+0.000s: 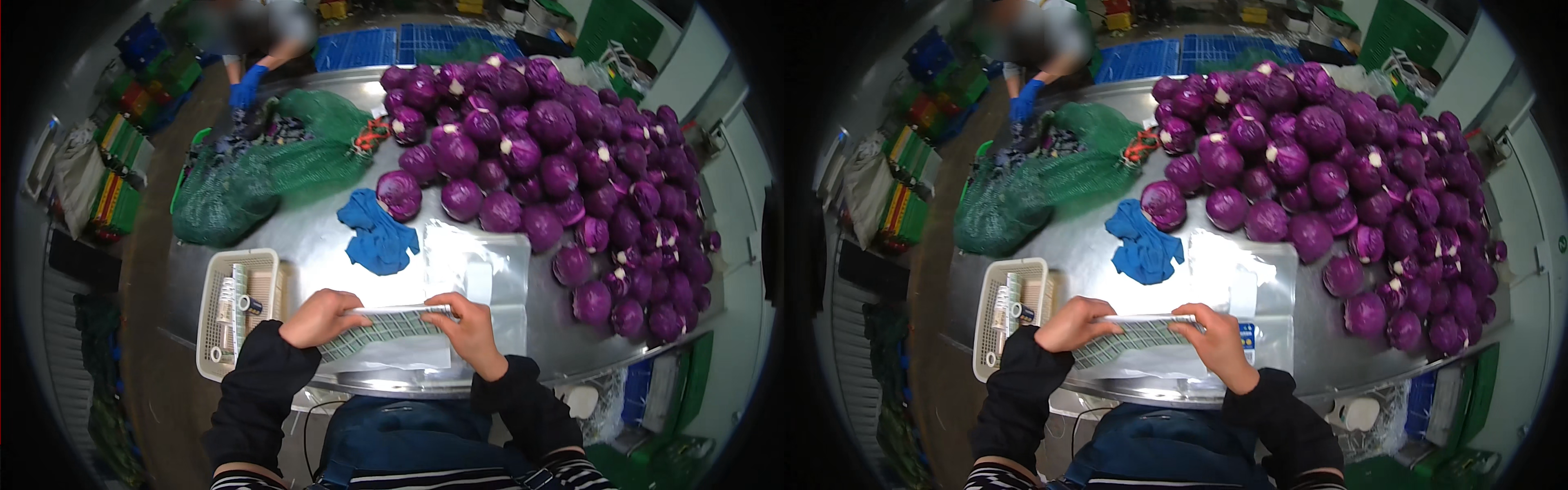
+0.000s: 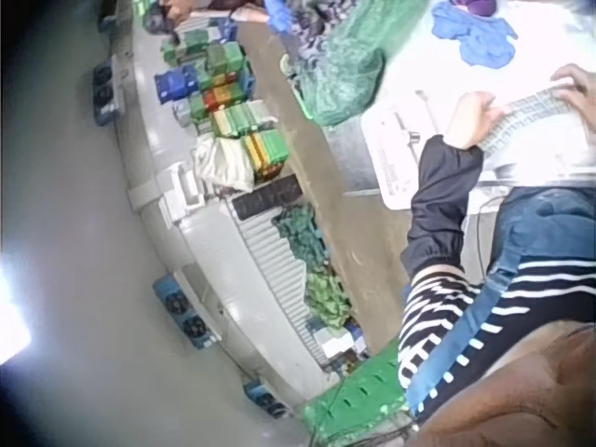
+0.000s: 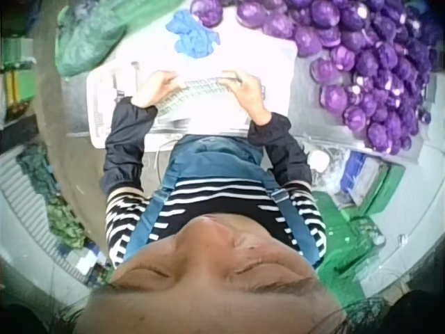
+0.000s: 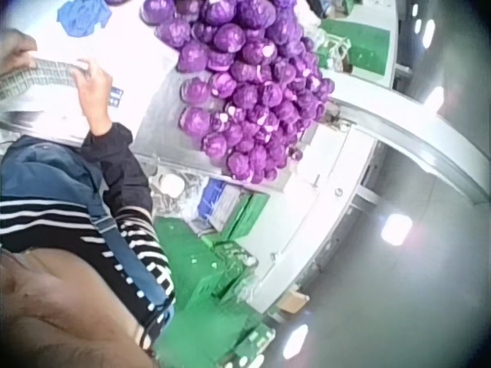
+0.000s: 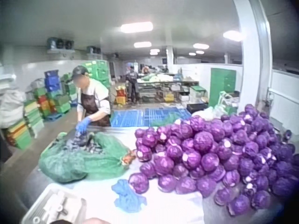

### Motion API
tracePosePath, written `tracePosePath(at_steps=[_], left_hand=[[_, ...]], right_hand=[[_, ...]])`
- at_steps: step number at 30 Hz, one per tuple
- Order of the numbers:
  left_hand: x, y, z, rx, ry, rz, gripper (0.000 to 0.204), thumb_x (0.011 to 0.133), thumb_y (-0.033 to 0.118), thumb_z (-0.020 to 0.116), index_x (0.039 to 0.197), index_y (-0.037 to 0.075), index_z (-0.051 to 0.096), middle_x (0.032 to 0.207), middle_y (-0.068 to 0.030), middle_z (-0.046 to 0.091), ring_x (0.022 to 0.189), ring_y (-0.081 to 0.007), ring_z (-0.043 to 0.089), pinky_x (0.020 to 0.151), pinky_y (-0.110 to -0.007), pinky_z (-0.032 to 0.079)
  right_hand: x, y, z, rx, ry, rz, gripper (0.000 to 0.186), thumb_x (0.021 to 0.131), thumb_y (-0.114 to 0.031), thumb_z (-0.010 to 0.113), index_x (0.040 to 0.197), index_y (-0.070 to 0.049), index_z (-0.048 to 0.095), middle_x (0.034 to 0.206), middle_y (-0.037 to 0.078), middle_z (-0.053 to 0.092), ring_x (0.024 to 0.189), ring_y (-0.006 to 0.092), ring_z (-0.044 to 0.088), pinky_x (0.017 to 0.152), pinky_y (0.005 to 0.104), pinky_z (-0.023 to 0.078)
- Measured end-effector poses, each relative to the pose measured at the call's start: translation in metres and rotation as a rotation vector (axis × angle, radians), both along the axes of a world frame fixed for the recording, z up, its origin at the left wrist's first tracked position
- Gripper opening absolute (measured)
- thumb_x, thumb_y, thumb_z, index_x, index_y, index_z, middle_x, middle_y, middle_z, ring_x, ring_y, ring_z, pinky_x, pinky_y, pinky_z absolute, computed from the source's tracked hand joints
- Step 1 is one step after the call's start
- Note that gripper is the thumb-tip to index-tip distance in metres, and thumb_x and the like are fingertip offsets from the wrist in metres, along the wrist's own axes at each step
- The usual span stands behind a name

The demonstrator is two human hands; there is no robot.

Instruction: Peeling and applying labels to plastic produce bags in a food packaging facility.

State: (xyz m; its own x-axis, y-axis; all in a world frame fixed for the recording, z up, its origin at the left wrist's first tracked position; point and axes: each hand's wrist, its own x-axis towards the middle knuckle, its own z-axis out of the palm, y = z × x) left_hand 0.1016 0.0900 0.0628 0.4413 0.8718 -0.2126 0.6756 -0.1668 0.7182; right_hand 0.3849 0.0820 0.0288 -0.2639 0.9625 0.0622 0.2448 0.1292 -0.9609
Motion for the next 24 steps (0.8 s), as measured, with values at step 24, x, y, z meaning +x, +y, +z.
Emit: tracePosePath(at_steps=[24], left_hand=[[0.019, -0.005, -0.002, -0.045, -0.18, -0.08, 0.015, 0.094, 0.017, 0.065, 0.096, 0.003, 0.069, 0.088, -0.011, 0.065, 0.09, -0.0288, 0.06, 0.081, -0.036, 0.048]], right_hand=[[0.037, -0.016, 0.004, 0.401, -0.23, 0.007, 0.044, 0.083, -0.024, 0.08, 0.054, -0.004, 0.053, 0.046, 0.01, 0.04, 0.038, 0.0253, 0.039, 0.041, 0.0371, 0.028]])
